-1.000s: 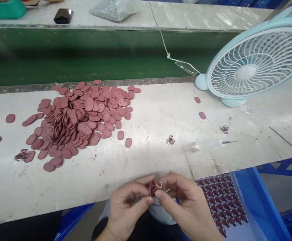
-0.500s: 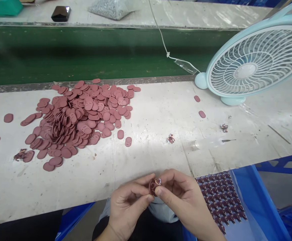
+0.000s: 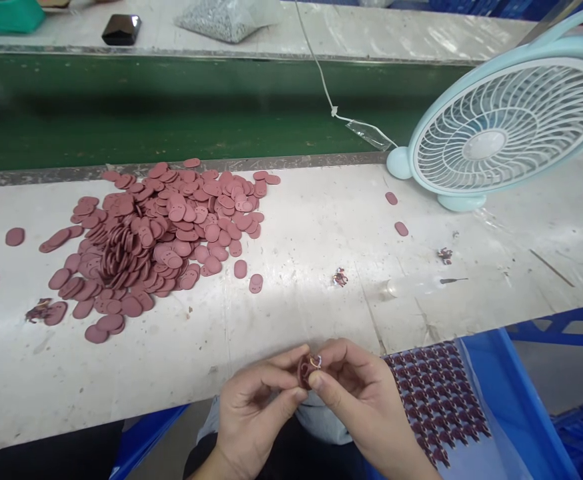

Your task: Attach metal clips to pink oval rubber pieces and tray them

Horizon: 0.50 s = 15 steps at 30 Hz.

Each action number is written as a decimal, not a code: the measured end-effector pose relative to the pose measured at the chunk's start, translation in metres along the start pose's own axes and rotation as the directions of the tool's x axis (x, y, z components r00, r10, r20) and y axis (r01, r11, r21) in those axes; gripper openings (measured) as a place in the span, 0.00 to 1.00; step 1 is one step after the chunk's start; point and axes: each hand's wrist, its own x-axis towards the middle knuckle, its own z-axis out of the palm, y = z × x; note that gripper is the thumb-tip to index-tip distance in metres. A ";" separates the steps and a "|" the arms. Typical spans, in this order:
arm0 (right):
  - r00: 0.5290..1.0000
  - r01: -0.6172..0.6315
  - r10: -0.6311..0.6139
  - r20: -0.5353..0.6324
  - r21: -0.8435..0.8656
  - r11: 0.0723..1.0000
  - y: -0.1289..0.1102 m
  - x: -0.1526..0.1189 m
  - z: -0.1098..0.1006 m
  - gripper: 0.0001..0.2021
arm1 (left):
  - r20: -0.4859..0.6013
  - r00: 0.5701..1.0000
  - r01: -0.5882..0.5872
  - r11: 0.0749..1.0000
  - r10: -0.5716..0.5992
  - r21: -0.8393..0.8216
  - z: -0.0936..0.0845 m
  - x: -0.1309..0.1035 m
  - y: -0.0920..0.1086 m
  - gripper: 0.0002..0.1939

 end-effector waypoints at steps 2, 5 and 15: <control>1.000 -0.011 0.011 0.012 0.020 1.000 0.000 0.000 -0.001 0.06 | 0.014 1.000 -0.019 1.000 0.018 0.014 0.000 0.001 -0.002 0.08; 1.000 -0.003 0.001 0.023 0.072 0.997 0.003 -0.001 -0.003 0.04 | 0.068 0.994 -0.096 0.993 0.091 0.067 0.000 0.001 -0.004 0.04; 0.954 0.138 -0.108 -0.280 0.092 0.986 0.028 -0.042 -0.089 0.04 | 0.370 0.765 -0.588 0.338 0.527 0.735 -0.037 0.059 0.047 0.16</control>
